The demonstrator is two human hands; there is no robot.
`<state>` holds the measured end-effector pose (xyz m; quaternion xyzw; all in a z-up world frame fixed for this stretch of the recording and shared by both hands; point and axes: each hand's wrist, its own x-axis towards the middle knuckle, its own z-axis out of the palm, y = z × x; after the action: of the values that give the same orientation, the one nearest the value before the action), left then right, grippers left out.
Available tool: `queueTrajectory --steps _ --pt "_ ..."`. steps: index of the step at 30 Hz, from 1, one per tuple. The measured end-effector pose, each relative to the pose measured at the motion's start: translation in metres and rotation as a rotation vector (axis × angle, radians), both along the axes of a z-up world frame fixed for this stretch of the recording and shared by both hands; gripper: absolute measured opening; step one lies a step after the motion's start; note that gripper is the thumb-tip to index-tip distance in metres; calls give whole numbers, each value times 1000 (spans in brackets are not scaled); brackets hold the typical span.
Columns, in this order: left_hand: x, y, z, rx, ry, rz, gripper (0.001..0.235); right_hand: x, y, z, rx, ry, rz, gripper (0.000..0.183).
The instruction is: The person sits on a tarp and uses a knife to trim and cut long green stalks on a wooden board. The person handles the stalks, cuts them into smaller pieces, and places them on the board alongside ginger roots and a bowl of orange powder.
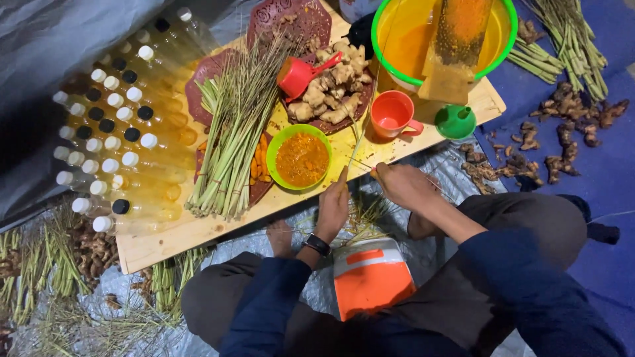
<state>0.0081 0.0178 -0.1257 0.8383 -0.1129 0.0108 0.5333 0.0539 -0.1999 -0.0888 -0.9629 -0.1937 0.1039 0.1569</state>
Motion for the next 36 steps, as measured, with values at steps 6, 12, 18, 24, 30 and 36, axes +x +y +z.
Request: queueTrajectory --steps 6,12,18,24,30,36 --pt "1 4 8 -2 102 -21 57 -7 7 17 62 -47 77 25" --pt "-1 5 -6 -18 181 -11 54 -10 11 27 17 -26 83 20" --pt "1 6 -9 -29 211 -9 53 -9 10 6 31 -141 128 13" --pt "3 6 -11 -36 218 -16 52 -10 9 2 53 -149 137 20" --pt "3 5 -7 -37 258 7 50 -5 7 -24 46 -166 162 15" --pt "2 0 -4 -113 362 91 42 6 6 -29 292 -78 19 15"
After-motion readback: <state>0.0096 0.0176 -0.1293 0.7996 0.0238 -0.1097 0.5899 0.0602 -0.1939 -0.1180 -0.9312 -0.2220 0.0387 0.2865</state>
